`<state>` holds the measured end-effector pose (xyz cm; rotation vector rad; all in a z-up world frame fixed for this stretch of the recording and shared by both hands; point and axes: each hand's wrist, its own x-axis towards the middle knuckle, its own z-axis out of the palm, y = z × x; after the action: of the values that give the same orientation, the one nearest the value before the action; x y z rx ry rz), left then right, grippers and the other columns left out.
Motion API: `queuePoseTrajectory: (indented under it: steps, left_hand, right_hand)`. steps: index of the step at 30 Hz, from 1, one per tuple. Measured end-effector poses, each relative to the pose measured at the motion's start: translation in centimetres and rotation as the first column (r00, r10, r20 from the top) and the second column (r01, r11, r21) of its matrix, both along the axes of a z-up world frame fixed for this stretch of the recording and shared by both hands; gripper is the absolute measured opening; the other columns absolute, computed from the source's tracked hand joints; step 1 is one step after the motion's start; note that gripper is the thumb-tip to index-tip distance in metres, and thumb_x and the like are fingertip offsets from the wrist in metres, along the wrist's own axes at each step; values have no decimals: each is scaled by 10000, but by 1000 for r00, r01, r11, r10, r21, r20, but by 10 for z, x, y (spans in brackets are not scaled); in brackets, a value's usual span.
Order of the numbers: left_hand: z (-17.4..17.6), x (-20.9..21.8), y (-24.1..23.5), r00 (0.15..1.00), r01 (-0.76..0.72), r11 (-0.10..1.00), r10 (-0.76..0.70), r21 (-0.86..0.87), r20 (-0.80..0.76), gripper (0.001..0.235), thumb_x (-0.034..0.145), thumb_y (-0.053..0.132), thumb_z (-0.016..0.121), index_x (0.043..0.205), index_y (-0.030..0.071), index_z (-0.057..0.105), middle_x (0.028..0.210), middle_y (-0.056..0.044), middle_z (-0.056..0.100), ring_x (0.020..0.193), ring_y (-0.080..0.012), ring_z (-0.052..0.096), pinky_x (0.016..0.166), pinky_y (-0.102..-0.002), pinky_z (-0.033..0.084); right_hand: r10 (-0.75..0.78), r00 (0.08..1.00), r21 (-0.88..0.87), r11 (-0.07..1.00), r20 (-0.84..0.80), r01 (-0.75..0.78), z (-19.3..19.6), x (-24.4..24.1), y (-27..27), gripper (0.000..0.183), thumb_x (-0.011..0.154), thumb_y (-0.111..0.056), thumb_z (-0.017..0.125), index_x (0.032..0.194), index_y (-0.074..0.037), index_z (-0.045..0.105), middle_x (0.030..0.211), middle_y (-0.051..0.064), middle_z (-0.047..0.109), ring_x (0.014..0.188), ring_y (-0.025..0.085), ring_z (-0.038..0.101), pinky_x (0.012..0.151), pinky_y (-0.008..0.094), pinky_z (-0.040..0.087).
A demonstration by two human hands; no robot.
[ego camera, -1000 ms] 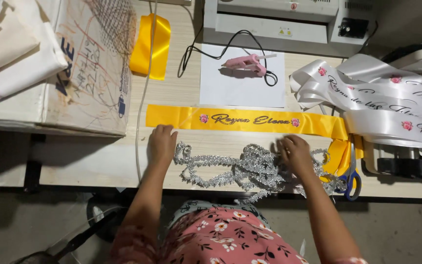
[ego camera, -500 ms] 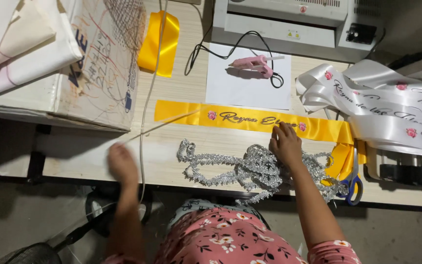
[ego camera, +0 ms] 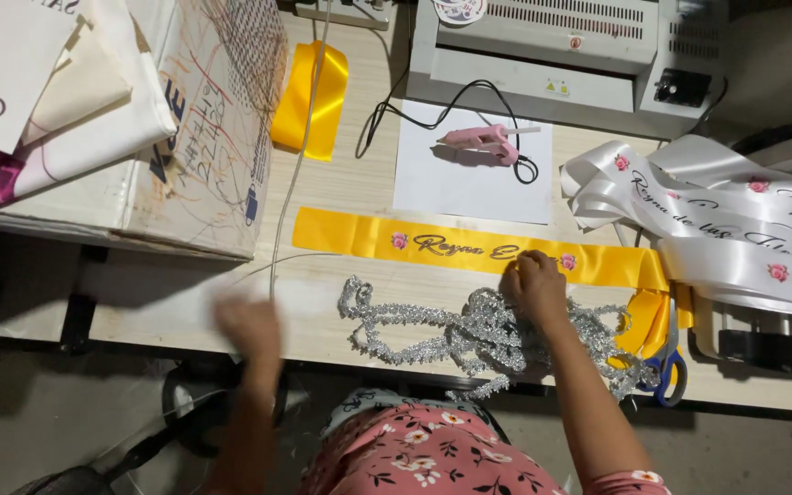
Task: The person handles a pink glue gun and various satin sashes on a work table. They pick up and place down a white sash with printed text, then fold and arrange it alongside a yellow sash and a silver tinsel garland.
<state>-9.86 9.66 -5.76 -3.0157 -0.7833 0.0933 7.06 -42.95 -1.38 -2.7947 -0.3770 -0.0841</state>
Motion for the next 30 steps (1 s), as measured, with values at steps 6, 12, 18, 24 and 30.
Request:
queuePoseTrajectory:
  steps: [6, 12, 18, 24, 30]
  left_hand:
    - [55, 72, -92, 803, 497, 849, -373, -177, 465, 265, 936, 168, 658, 1170, 71, 734, 1326, -191, 638, 1263, -346, 570, 1079, -543, 406]
    - [28, 52, -49, 841, 330, 918, -180, -219, 510, 227, 932, 77, 690, 1156, 44, 713, 1236, -168, 644, 1169, -368, 593, 1020, -490, 488]
    - [45, 59, -42, 829, 278, 949, -157, -152, 538, 231, 944, 126, 716, 1151, 29, 685, 1227, -165, 632, 1154, -363, 585, 1008, -501, 486]
    - [42, 100, -74, 825, 459, 884, -385, -92, 413, 322, 927, 221, 698, 1210, 68, 698, 1366, -125, 604, 1286, -315, 544, 1064, -509, 429]
    - [51, 129, -105, 780, 568, 806, -466, -163, 418, 352, 983, 261, 648, 1275, 66, 676, 1422, -135, 585, 1356, -305, 509, 1131, -483, 402]
  right_hand:
    - [79, 996, 5, 997, 48, -80, 8, 14, 28, 317, 882, -262, 715, 1155, -102, 714, 1317, 158, 639, 1206, 351, 601, 954, 537, 488]
    - [-14, 998, 81, 997, 60, 9, 33, 28, 29, 283, 908, -222, 663, 1155, -92, 706, 1336, 169, 623, 1246, 379, 565, 1006, 552, 437]
    - [42, 999, 62, 997, 27, -44, 17, 30, 16, 267, 896, -235, 675, 1138, -126, 709, 1326, 143, 622, 1247, 361, 569, 993, 549, 442]
    - [80, 996, 23, 996, 38, -81, 10, 29, 2, 287, 878, -260, 698, 1132, -129, 710, 1335, 129, 625, 1254, 356, 567, 959, 549, 452]
    - [79, 993, 137, 987, 84, -90, 5, 80, -1, 374, 892, -162, 739, 1237, -41, 660, 1353, 200, 609, 1200, 390, 608, 968, 498, 511]
